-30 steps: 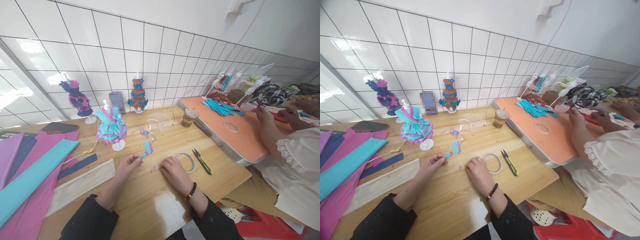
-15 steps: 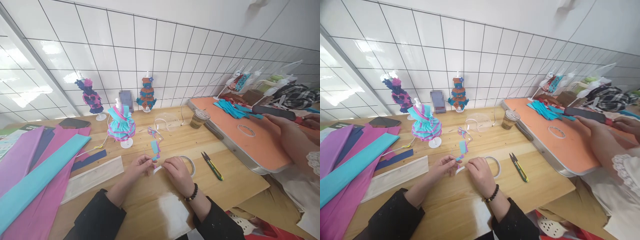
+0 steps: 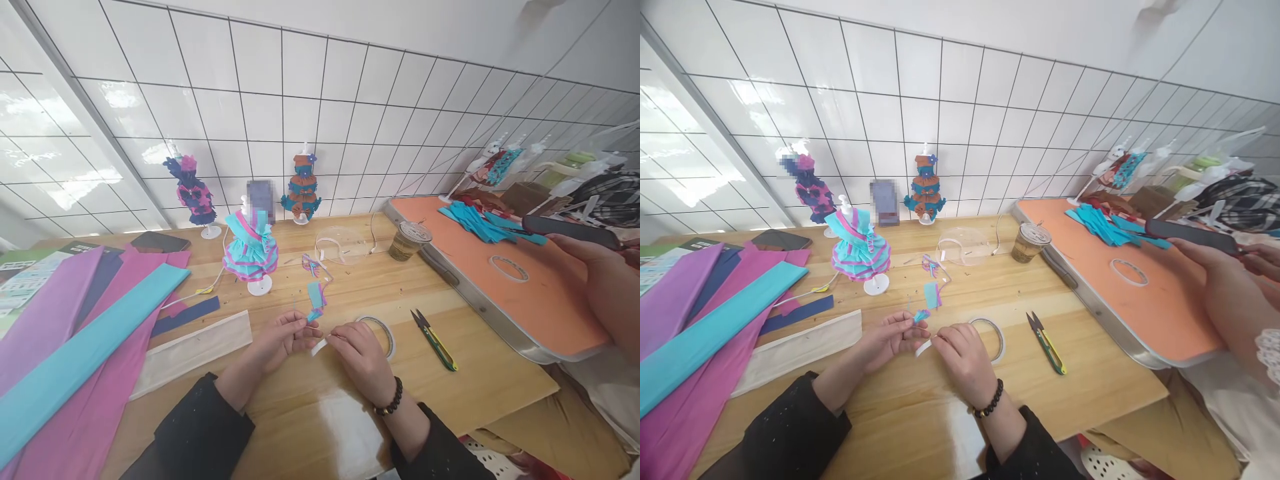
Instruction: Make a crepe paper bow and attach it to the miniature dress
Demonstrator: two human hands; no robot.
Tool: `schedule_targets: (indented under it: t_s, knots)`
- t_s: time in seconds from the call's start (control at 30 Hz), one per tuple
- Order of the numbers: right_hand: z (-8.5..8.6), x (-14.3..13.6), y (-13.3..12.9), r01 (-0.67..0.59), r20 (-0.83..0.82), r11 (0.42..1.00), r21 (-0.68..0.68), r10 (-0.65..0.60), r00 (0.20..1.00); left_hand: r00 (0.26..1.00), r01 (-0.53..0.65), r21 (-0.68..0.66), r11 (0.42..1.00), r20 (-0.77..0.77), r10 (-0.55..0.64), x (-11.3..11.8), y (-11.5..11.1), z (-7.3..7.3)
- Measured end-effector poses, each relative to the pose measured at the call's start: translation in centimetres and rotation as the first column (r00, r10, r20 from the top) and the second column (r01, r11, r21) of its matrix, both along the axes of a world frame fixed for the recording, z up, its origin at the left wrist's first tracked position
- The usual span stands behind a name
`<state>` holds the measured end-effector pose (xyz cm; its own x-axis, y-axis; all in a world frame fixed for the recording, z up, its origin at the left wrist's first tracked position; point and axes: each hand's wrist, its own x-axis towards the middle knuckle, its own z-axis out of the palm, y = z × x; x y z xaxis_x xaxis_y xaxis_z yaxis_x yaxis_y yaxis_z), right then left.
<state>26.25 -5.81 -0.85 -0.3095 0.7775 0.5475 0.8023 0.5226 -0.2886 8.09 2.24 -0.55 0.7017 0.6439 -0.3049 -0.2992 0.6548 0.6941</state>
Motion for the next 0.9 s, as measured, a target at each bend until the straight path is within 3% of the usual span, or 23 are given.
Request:
schedule_targets:
  t_s: [0.9]
  knots:
    - [-0.48,0.16,0.01,0.007,0.004,0.997,0.077,-0.007,1.0,0.999,0.025,0.076,0.997,-0.035,-0.022,-0.41,0.46,-0.7]
